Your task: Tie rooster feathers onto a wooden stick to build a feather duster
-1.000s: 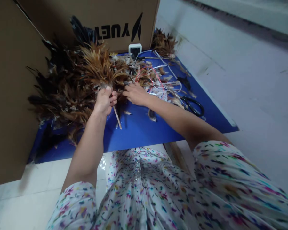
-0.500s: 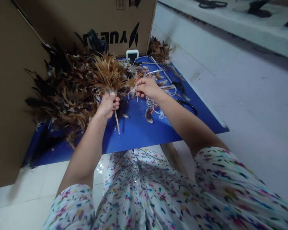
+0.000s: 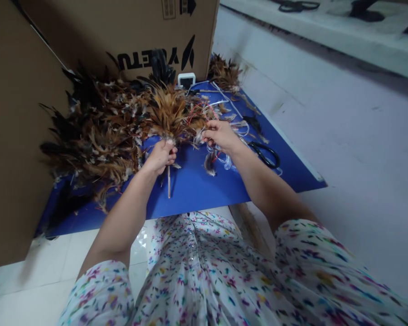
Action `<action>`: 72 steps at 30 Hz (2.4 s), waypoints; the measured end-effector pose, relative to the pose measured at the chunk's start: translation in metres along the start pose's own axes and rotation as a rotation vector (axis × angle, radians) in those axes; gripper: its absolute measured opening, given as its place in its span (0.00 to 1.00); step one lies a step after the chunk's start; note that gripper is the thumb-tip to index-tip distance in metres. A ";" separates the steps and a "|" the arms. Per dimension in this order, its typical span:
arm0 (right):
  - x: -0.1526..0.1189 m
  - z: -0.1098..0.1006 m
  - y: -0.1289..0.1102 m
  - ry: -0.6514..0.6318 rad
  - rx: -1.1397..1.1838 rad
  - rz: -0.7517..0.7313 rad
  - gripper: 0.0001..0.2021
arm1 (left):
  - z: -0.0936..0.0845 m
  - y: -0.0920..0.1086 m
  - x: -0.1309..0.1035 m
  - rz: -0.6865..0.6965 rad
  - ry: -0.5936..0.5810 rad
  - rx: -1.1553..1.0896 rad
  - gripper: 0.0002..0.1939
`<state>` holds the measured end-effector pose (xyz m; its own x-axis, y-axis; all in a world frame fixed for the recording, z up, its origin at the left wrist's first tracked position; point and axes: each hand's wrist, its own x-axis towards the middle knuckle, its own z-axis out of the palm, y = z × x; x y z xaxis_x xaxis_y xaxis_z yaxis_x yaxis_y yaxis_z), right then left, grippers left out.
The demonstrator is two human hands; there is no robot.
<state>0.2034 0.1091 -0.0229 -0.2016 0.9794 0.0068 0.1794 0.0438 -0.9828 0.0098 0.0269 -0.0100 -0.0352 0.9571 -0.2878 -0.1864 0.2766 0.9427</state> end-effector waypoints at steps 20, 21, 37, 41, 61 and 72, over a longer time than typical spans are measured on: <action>-0.016 -0.060 -0.021 0.255 -0.528 -0.464 0.09 | 0.004 -0.009 -0.003 0.066 0.046 0.192 0.13; -0.019 -0.072 -0.021 0.263 -0.553 -0.450 0.09 | 0.004 -0.008 -0.003 0.068 0.051 0.187 0.14; -0.079 -0.123 0.024 0.030 -0.944 -0.173 0.01 | 0.006 -0.005 -0.004 0.052 0.066 0.177 0.12; -0.076 -0.120 0.027 0.065 -1.001 -0.178 0.04 | 0.007 -0.005 -0.005 0.049 0.049 0.159 0.11; -0.098 -0.121 0.003 0.008 -0.953 -0.325 0.05 | 0.009 -0.004 -0.006 0.042 0.035 0.184 0.11; -0.153 -0.118 0.030 -0.123 -0.995 -0.332 0.09 | 0.009 -0.003 -0.007 0.030 0.033 0.181 0.10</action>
<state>0.3530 -0.0167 -0.0321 -0.4715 0.8646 0.1738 0.7950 0.5020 -0.3406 0.0197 0.0199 -0.0090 -0.0711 0.9625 -0.2619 -0.0051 0.2622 0.9650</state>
